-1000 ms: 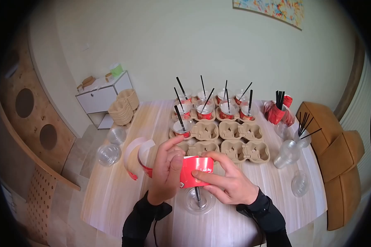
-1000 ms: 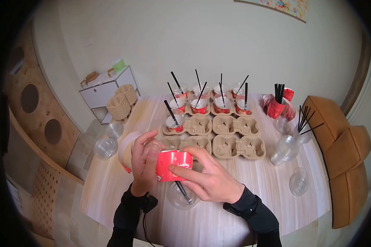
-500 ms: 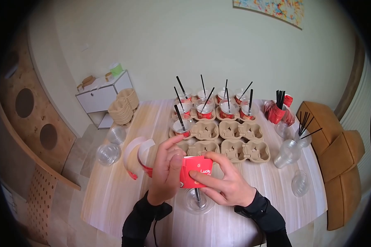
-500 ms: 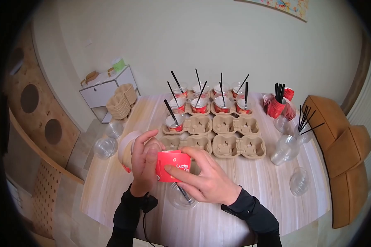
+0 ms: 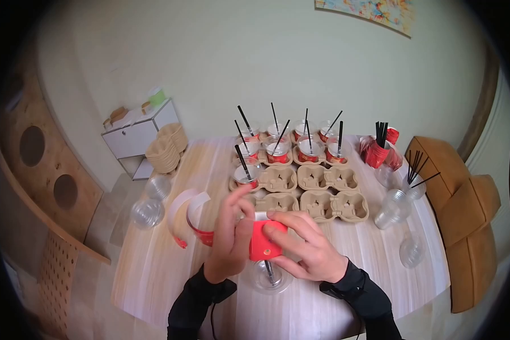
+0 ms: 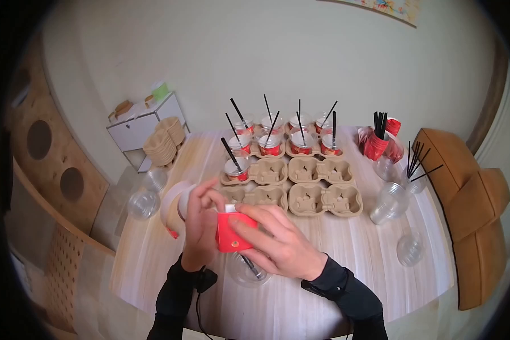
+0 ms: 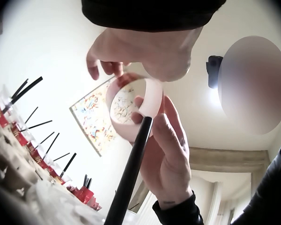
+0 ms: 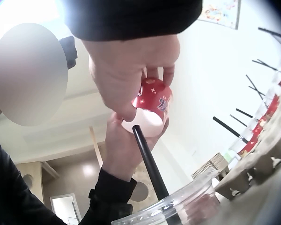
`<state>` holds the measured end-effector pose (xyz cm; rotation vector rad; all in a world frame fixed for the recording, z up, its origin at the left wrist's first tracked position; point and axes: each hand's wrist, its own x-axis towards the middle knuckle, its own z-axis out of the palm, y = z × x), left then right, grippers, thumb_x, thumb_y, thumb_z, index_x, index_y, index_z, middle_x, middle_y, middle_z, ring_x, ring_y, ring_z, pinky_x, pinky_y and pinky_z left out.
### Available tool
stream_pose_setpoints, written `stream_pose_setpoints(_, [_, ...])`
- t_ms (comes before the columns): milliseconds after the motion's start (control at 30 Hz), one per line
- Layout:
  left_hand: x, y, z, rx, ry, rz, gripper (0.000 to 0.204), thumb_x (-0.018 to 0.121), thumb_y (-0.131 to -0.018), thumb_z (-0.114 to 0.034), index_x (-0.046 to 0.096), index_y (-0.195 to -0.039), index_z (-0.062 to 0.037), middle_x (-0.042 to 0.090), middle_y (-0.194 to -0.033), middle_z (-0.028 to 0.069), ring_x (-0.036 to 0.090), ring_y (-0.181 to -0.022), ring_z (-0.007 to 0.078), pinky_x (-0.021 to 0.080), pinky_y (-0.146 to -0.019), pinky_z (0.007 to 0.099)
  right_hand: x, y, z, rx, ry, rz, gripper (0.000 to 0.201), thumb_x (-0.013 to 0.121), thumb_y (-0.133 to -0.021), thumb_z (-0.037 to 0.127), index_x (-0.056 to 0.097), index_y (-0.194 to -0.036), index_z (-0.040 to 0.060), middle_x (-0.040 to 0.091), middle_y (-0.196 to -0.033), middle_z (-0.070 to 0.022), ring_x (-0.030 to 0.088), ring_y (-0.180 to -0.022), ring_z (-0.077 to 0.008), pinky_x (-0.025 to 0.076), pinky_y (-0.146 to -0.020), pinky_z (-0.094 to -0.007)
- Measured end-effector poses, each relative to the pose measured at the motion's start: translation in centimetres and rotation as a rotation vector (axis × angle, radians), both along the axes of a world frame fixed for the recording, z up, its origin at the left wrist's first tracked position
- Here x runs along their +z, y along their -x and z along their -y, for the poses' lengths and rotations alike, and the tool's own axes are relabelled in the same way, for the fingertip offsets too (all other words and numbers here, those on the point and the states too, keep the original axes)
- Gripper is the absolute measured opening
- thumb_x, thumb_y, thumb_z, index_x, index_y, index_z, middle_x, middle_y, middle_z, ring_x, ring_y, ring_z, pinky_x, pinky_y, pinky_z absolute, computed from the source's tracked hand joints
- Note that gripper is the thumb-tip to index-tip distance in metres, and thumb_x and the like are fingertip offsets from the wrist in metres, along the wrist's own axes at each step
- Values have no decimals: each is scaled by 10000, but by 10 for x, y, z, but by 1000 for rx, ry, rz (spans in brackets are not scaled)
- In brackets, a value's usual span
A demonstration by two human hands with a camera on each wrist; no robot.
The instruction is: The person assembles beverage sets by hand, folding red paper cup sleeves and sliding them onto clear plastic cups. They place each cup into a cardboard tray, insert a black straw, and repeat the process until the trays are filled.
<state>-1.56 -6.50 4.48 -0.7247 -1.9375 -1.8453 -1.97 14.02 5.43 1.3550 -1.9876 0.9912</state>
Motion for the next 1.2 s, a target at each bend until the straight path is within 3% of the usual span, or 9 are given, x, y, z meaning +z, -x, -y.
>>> stream_pose_setpoints(133, [16, 2, 2, 207, 255, -195, 747, 719, -907, -212, 261, -1452, 18, 543, -1064, 93, 571, -957, 171, 448, -910, 277, -15, 0, -1, -80, 227, 19, 870, 841, -759, 153, 382, -1471, -45, 550, -1324, -237, 579, -1101, -356, 497, -893, -409])
stream_pose_setpoints(200, [21, -7, -3, -62, 123, 150, 920, 833, -799, -203, 202, -1444, -21, 552, -1156, 137, 605, -1068, 218, 491, -950, 334, -15, 0, -5, -112, 154, -25, 1052, 884, -735, 229, 250, -1523, -60, 502, -1409, -254, 553, -1160, -374, 467, -955, -422])
stream_pose_setpoints(333, [12, 18, 20, -207, -279, 378, 672, 672, -891, -79, 248, -1412, -51, 552, -1262, 205, 612, -1153, 265, 540, -966, 401, -5, -5, -1, -82, 325, 126, 1096, 884, -728, 323, 241, -1524, -70, 429, -1480, -285, 499, -1248, -418, 407, -1050, -455])
stream_pose_setpoints(500, [6, 40, 45, -470, -754, 568, 697, 375, -967, -459, 392, -1450, 43, 531, -1369, 243, 579, -1214, 348, 561, -842, 390, -7, -5, -6, -112, -267, 433, 1129, 835, -717, 509, 273, -1491, -91, 398, -1465, -308, 409, -1343, -460, 343, -1123, -462])
stream_pose_setpoints(633, [0, 42, 46, -589, -907, 601, 719, 398, -962, -504, 400, -1447, 27, 539, -1357, 236, 589, -1184, 340, 563, -840, 397, -39, -10, 6, 38, -543, 419, 1129, 832, -664, 563, 340, -1447, -84, 460, -1357, -307, 466, -1285, -438, 392, -1078, -452])
stream_pose_setpoints(867, [-23, 48, 51, -504, -729, 553, 681, 761, -835, -246, 451, -1388, 1, 592, -1279, 161, 637, -1105, 265, 590, -883, 400, -42, 5, 3, 79, -491, 525, 989, 842, -660, 406, 388, -1408, -57, 518, -1119, -223, 545, -1102, -385, 469, -934, -452])
stream_pose_setpoints(1033, [-6, 37, 33, -359, -304, 521, 705, 807, -781, -174, 455, -1369, -7, 608, -1257, 120, 636, -1110, 230, 582, -877, 363, 8, 24, -54, -179, 71, 726, 962, 848, -696, 376, 380, -1430, -33, 517, -1222, -138, 556, -1108, -264, 471, -944, -405])
stream_pose_setpoints(1100, [-15, 40, 24, -300, -39, 480, 769, 836, -744, -219, 457, -1377, -4, 606, -1247, 91, 615, -1116, 182, 531, -933, 320, 0, 38, -63, 33, 704, 563, 977, 847, -724, 361, 346, -1472, -17, 468, -1351, -105, 541, -1132, -211, 452, -984, -386])
stream_pose_setpoints(1200, [-25, 37, 8, -460, -71, 632, 806, 844, -727, -269, 456, -1384, -9, 599, -1254, 81, 609, -1116, 167, 512, -943, 311, -14, 45, -61, 111, 653, 546, 992, 848, -738, 341, 321, -1503, -7, 416, -1434, -102, 538, -1149, -201, 439, -1013, -371])
